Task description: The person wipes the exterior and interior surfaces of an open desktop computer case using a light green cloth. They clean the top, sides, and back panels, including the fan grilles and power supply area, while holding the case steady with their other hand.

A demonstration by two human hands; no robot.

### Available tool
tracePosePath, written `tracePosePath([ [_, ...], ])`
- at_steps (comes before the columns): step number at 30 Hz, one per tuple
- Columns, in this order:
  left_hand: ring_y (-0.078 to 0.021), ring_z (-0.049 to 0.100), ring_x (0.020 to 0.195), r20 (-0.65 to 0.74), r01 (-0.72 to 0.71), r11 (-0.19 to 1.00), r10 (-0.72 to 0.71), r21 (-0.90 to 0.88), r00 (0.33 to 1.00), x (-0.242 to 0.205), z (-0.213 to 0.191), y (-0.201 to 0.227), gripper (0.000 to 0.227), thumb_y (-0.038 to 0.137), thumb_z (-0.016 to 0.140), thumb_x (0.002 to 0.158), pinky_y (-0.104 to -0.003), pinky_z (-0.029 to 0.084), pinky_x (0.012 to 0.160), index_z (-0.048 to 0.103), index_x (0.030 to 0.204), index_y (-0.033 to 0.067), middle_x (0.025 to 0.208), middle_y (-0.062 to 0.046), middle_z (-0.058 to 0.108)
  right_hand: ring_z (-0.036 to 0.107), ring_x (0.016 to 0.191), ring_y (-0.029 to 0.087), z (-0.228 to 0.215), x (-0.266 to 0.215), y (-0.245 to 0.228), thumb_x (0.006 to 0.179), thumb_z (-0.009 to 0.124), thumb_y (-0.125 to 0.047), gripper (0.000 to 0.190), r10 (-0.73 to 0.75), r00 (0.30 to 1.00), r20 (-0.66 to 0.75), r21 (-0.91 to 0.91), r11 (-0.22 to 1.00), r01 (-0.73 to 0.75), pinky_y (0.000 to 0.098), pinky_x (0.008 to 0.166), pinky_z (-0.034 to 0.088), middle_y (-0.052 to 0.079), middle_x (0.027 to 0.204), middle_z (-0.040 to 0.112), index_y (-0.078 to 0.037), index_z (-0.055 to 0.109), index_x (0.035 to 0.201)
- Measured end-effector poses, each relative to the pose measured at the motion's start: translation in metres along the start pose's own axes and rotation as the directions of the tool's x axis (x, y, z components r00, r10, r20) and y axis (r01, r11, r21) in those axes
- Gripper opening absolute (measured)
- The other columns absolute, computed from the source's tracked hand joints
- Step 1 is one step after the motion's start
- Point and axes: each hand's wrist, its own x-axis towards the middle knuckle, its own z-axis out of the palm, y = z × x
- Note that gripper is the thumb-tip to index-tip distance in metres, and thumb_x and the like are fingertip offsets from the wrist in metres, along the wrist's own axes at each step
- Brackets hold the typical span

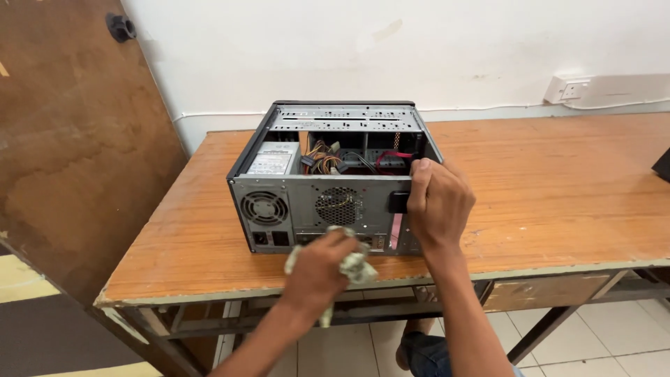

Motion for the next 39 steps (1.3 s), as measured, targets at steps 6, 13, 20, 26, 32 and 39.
tracePosePath([
  [6,-0.0306,0.070,0.111,-0.031,-0.227,0.971,0.230,0.073,0.973,0.004,0.048,0.013,0.038,-0.007,0.076,0.080,-0.031,0.065,0.085,0.071,0.114,0.0071,0.119,-0.014,0.070,0.055,0.062,0.029,-0.004,-0.001,0.005,0.111,0.032,-0.027,0.055,-0.072,0.997,0.042,0.018,0.997,0.071,0.0434,0.066,0.045,0.013,0.068,0.061,-0.003,0.065,0.074],
  [13,-0.0306,0.069,0.108,-0.079,-0.135,0.924,0.174,0.357,0.982,-0.034,-0.028,-0.022,0.038,0.006,0.085,0.072,-0.040,0.061,0.088,0.074,0.108,0.0114,0.121,-0.012,0.070,0.053,0.064,0.029,-0.008,0.000,0.004,0.111,0.032,-0.027,0.055,-0.060,0.991,0.121,-0.017,0.998,0.063,0.0443,0.064,0.042,0.013,0.066,0.057,-0.002,0.062,0.073],
  [20,-0.0272,0.071,0.103,-0.390,0.457,0.868,-0.359,0.195,0.848,-0.034,-0.026,-0.013,0.041,-0.002,0.082,0.069,-0.036,0.065,0.082,0.074,0.107,0.0107,0.120,-0.011,0.070,0.050,0.057,0.028,-0.002,0.000,0.000,0.110,0.034,-0.025,0.054,-0.010,1.000,-0.007,0.026,1.000,0.010,0.0430,0.065,0.044,0.012,0.063,0.059,-0.005,0.066,0.071],
  [26,-0.0292,0.071,0.108,-0.230,0.068,0.995,-0.049,0.074,0.972,-0.003,0.058,0.045,0.035,-0.006,0.077,0.073,-0.042,0.059,0.091,0.076,0.106,0.0084,0.117,-0.012,0.072,0.053,0.062,0.028,-0.009,0.000,0.007,0.112,0.033,-0.026,0.054,-0.086,0.996,0.037,0.019,0.996,0.085,0.0437,0.067,0.045,0.013,0.067,0.060,-0.003,0.065,0.075],
  [32,-0.0308,0.069,0.107,-0.205,0.067,0.985,-0.033,0.162,0.978,-0.031,0.015,-0.005,0.037,-0.006,0.073,0.076,-0.039,0.061,0.087,0.077,0.109,0.0103,0.122,-0.015,0.070,0.054,0.064,0.030,-0.011,0.002,0.007,0.113,0.032,-0.029,0.055,-0.139,0.982,0.126,-0.013,0.990,0.142,0.0451,0.065,0.043,0.013,0.068,0.058,-0.002,0.065,0.078],
  [39,-0.0215,0.070,0.096,-0.533,0.522,0.813,-0.329,0.260,0.779,-0.067,-0.061,-0.060,0.026,0.004,0.079,0.085,-0.037,0.060,0.079,0.075,0.111,0.0083,0.111,-0.010,0.073,0.054,0.064,0.031,-0.012,0.000,-0.004,0.112,0.034,-0.027,0.053,-0.066,0.996,0.054,0.040,0.997,0.064,0.0446,0.067,0.044,0.014,0.067,0.058,-0.003,0.064,0.075],
])
